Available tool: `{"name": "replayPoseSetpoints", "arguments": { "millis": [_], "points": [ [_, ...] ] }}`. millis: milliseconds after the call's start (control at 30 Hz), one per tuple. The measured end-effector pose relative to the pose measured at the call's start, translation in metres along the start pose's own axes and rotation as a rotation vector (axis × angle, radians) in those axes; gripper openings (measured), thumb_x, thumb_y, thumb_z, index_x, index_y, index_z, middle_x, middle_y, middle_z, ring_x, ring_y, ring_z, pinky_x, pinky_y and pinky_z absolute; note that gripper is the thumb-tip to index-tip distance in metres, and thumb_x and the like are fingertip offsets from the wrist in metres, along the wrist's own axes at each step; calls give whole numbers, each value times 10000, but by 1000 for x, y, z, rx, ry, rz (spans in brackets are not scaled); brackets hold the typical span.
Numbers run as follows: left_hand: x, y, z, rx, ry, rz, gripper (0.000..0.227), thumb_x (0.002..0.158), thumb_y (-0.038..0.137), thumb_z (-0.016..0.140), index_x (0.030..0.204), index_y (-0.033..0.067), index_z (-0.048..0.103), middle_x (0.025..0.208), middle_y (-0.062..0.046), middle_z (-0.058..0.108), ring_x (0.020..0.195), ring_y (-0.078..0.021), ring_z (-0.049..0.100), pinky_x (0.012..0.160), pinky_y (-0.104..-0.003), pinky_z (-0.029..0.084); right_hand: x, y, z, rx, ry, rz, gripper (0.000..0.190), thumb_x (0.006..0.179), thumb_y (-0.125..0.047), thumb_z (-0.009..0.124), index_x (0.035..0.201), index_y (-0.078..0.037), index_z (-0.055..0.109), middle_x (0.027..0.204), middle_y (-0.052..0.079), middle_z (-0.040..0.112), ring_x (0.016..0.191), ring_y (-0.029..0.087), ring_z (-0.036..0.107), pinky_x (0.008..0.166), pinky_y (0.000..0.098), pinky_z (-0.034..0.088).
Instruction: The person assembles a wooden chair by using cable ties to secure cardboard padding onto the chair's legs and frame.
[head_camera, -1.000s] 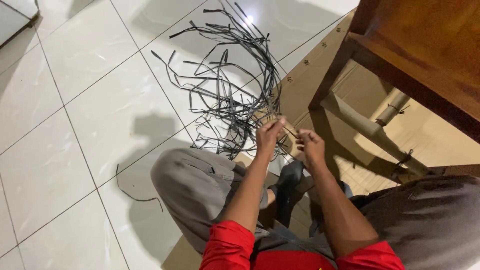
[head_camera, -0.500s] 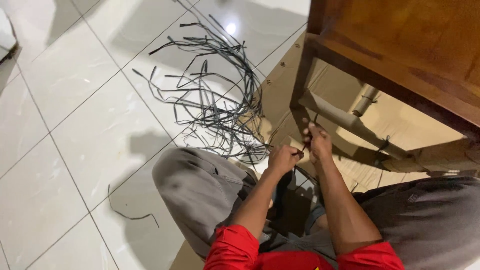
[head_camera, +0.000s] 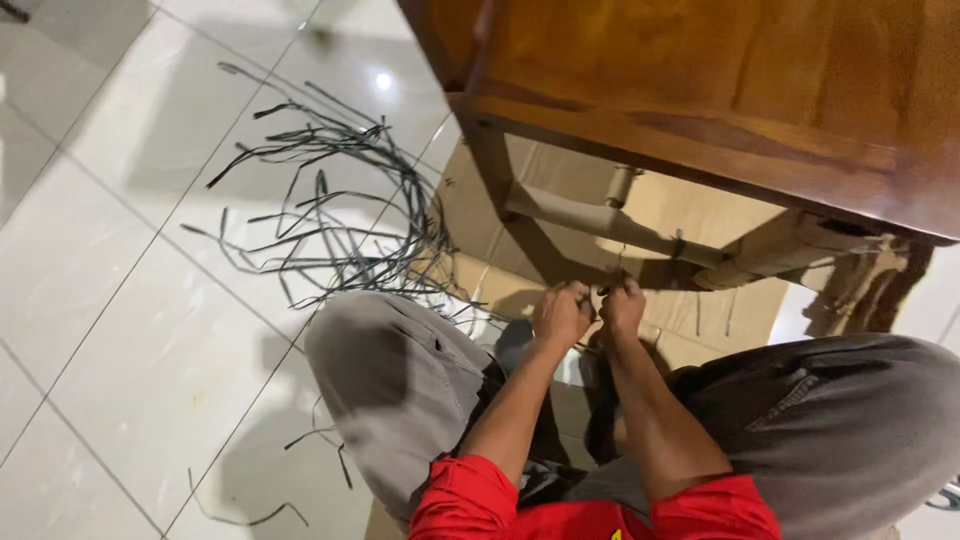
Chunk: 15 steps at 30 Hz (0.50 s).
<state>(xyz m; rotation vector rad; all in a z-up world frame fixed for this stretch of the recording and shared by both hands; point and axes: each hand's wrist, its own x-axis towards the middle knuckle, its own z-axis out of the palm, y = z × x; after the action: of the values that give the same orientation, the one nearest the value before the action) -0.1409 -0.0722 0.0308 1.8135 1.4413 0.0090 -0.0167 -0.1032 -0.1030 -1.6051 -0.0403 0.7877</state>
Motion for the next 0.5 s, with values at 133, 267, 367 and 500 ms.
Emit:
{"name": "replayPoseSetpoints", "arguments": {
  "millis": [133,267,367,500],
  "points": [
    [-3,43,-24,50,213,219,297,908,266,661,1130,84,737,1083,-200,742,1065,-382,722,916,-499,594,15,9,-29,-127,186,93,147,884,-286,637,885,-234,774,591,113,608,429,154,454,376,293,364],
    [16,98,-59,-19,112,166,345,897,263,620,1039,-21,753,1041,-277,741,1088,-456,700,931,-593,558,-16,-52,-27,4,168,238,191,901,-290,645,787,-137,648,547,60,504,406,133,409,361,282,314],
    [22,127,-83,86,148,221,357,931,241,598,1116,-30,739,1116,-269,738,1180,-429,669,1029,-570,513,-35,-89,-18,63,100,279,214,932,-301,631,826,-115,642,590,57,519,420,120,413,361,264,301],
    [252,-30,54,366,147,328,566,909,117,584,1466,181,507,1503,-90,551,1422,-311,512,1171,-602,391,-24,-66,-17,274,-6,303,186,957,-241,655,1014,-72,707,835,58,604,573,152,498,477,279,387]
  ]
}}
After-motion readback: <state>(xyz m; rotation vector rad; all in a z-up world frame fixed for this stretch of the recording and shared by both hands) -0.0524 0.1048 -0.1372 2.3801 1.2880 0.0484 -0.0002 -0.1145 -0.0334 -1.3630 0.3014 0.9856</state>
